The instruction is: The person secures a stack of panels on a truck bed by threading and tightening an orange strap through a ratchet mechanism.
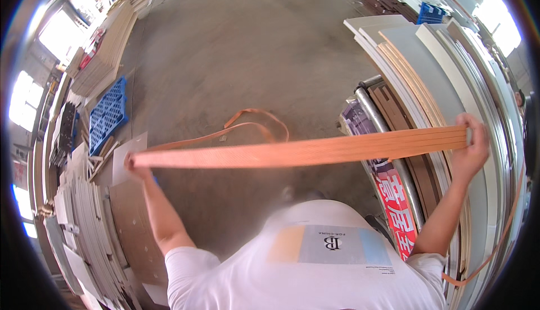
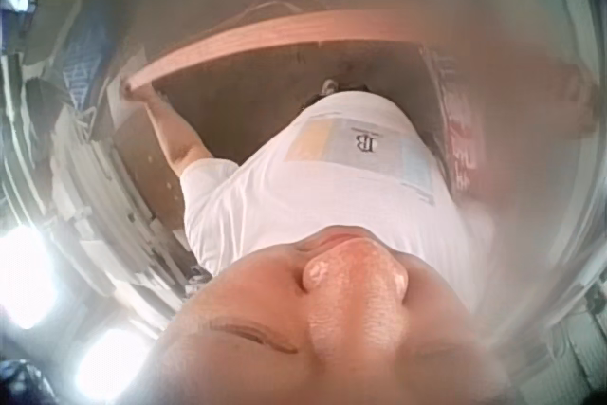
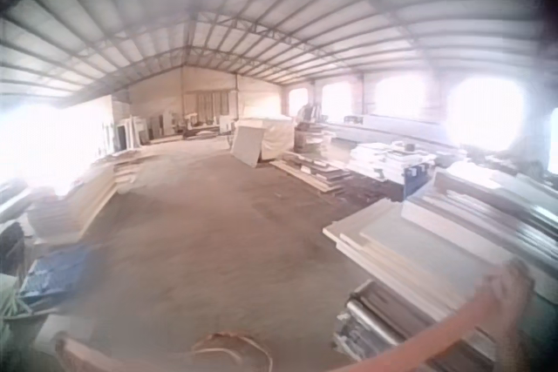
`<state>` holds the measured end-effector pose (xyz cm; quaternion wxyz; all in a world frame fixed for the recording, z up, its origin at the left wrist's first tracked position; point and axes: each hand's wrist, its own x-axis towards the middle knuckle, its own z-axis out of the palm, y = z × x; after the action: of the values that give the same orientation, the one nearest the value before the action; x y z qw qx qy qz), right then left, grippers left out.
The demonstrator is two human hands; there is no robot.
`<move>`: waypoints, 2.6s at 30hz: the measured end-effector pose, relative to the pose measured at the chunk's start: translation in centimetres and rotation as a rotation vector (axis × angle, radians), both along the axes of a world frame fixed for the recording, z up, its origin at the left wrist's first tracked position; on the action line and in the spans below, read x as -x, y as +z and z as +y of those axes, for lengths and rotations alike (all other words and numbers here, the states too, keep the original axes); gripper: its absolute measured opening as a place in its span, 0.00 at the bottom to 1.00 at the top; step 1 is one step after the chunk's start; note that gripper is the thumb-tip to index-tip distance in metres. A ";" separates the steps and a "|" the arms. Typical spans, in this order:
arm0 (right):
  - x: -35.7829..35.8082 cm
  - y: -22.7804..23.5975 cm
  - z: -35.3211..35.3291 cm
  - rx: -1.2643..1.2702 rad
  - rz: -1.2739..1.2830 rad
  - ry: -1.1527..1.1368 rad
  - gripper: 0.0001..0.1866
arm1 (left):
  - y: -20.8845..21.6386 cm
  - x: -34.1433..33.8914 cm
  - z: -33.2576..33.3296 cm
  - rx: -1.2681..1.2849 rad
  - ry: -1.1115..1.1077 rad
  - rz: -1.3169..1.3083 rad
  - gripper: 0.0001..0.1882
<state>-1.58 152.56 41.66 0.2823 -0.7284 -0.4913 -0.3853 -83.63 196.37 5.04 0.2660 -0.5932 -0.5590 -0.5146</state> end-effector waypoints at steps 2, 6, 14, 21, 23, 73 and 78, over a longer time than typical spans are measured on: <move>-0.7 4.1 -0.3 -0.041 -0.021 0.036 0.07 | -2.6 7.9 -3.7 0.230 -0.236 -0.542 0.17; -1.8 11.0 -0.2 0.098 -0.327 0.071 0.09 | -3.7 10.3 -7.4 0.352 0.117 -0.498 0.19; -7.1 14.1 3.9 0.238 -0.599 0.217 0.22 | 9.2 -11.1 -0.7 0.342 -0.046 -0.345 0.23; -17.5 13.7 4.2 0.279 -0.493 0.206 0.22 | 28.9 -35.5 3.2 0.238 -0.422 -0.092 0.28; -21.2 13.4 3.5 0.369 -0.438 0.109 0.16 | 35.5 -44.4 3.6 0.186 -0.542 -0.012 0.29; -40.9 5.7 -3.1 0.468 0.474 -0.590 0.37 | 10.1 -63.5 -28.3 1.561 -1.478 -0.331 0.12; -41.5 5.7 -3.4 0.404 0.525 -0.549 0.39 | 6.8 -61.8 -28.0 1.624 -1.265 0.287 0.14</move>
<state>39.96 149.20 47.37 0.1363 -0.9461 -0.2562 -0.1440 -21.83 168.40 11.81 -0.4681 -0.8344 -0.2871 0.0468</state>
